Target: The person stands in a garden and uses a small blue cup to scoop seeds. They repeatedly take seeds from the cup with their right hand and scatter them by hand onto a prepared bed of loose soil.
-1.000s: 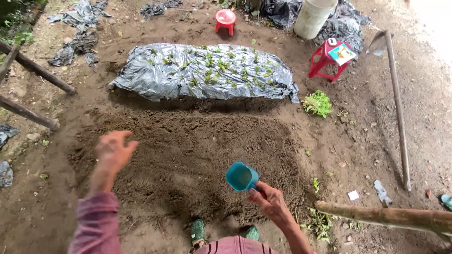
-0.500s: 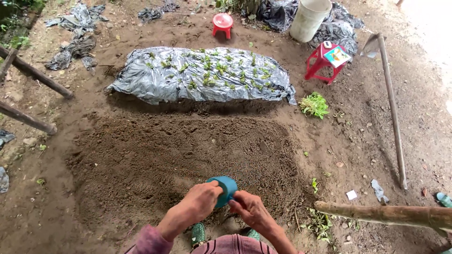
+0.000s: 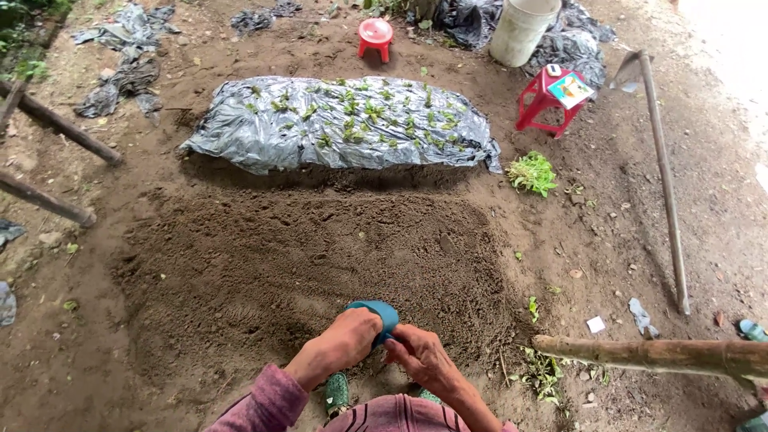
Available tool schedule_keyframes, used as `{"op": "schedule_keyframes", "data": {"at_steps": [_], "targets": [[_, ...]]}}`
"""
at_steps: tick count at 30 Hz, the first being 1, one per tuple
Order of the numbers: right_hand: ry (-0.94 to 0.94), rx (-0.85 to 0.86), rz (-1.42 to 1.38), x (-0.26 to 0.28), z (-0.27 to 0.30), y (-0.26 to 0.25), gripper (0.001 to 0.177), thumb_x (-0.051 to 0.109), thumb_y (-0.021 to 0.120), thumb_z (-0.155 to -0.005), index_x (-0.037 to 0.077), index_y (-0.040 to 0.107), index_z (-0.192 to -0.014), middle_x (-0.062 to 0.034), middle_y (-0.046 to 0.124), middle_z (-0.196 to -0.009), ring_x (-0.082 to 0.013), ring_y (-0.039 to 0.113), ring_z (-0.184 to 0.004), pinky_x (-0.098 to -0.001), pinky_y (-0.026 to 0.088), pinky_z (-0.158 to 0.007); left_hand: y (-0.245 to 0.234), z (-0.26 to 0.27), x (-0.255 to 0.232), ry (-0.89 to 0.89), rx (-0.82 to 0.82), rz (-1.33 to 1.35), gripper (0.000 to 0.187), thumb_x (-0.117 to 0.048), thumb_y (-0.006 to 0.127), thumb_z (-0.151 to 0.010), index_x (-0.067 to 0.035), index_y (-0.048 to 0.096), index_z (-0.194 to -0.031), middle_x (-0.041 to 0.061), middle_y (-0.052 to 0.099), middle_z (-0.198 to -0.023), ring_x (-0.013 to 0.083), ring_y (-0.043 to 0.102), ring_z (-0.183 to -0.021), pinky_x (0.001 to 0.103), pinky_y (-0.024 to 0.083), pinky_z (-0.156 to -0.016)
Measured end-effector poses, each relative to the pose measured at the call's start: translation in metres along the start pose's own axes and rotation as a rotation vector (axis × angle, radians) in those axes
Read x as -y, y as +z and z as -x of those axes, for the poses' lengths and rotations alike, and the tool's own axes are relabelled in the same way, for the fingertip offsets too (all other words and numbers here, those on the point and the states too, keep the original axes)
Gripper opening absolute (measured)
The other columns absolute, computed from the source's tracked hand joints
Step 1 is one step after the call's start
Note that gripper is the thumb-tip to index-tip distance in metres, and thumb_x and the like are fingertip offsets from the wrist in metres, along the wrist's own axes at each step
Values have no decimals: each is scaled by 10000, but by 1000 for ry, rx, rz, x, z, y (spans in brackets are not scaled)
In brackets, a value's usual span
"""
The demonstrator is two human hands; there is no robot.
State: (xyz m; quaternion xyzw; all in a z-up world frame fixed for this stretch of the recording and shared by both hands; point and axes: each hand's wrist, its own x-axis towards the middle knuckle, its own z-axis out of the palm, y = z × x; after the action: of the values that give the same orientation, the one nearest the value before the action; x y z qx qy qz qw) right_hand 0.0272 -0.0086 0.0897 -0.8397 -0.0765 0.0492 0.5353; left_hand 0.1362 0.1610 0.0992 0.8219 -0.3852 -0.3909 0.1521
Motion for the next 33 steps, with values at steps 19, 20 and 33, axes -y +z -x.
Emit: {"op": "schedule_keyframes", "data": {"at_steps": [19,20,33], "targets": [[302,-147,-312,-35,-3,-1,251,244,560,-1002,64,734,-1016,-101,821,-865,-188,834,-794,-360,754,-787,-143,120,239,-611,-838,214,170,-128,708,-988,-126,764,-1148,58,783,-1014,132,618,-660,265,460,-498],[325,-154,-318,-30,3,2,263,259,569,-991,63,742,-1019,-90,816,-847,-180,818,-792,-364,746,-795,-146,141,223,-438,-943,467,148,-63,729,-965,-64,782,-1103,91,790,-903,115,535,-537,231,393,-411],[403,-92,-290,-15,-11,15,244,274,592,-985,77,733,-1009,-84,833,-848,-190,837,-806,-367,717,-816,-103,121,242,-692,-763,-125,491,-480,721,-901,-221,716,-1319,51,668,-1387,282,565,-1311,438,412,-1102]]}}
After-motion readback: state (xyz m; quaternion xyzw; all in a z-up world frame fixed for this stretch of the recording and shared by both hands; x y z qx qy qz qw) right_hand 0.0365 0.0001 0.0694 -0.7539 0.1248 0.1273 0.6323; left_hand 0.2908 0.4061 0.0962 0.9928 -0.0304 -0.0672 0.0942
